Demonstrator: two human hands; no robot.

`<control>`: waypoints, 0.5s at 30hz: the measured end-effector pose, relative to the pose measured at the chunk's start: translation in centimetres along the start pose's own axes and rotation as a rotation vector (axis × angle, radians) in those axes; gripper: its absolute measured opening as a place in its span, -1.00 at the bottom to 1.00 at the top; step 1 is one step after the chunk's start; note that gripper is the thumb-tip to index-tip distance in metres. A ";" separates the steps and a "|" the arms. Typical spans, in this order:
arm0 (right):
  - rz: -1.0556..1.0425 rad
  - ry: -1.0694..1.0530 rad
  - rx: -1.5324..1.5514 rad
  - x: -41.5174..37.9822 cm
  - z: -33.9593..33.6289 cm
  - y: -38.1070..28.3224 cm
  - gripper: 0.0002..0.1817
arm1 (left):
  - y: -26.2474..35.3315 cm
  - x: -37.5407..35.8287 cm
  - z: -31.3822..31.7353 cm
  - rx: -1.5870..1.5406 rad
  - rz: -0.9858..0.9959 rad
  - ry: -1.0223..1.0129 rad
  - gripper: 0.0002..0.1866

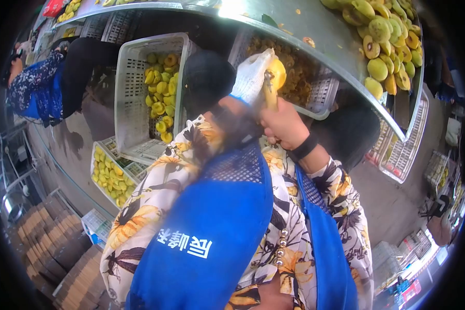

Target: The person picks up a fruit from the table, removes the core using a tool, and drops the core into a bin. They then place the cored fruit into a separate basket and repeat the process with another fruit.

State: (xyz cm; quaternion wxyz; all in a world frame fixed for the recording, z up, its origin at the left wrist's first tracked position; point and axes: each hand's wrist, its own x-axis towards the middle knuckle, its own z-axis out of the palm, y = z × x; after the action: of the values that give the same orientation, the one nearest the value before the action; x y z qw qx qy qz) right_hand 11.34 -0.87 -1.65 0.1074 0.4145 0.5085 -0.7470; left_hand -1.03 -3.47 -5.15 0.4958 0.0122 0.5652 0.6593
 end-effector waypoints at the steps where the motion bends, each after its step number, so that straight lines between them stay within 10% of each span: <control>1: 0.020 0.002 0.031 -0.4 0.3 -0.3 -0.87 | -1.1 0.9 -1.0 -0.056 -0.055 -0.082 -0.62; 7: -0.538 -0.001 -0.370 2.2 -1.1 4.5 -0.89 | 1.2 -0.8 0.6 -0.270 -0.336 -0.188 -0.63; 9: 0.028 -0.108 0.316 -0.4 -0.2 1.0 -0.92 | -1.1 1.1 -0.4 -0.150 -0.113 -0.150 -0.63; 11: 0.162 -0.242 0.478 -1.0 -0.7 -0.4 -0.94 | -0.1 0.1 -0.5 0.302 0.288 -0.048 -0.59; 15: 0.206 -0.355 0.636 -0.6 -1.7 0.2 -0.94 | -0.4 0.2 -0.3 0.045 0.086 -0.113 -0.61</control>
State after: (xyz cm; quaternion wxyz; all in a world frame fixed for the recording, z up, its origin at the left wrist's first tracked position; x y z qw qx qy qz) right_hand 12.74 0.34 -1.64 0.1344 0.3405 0.1802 -0.9130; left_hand -0.99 -3.65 -5.67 0.4975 0.0848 0.5502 0.6653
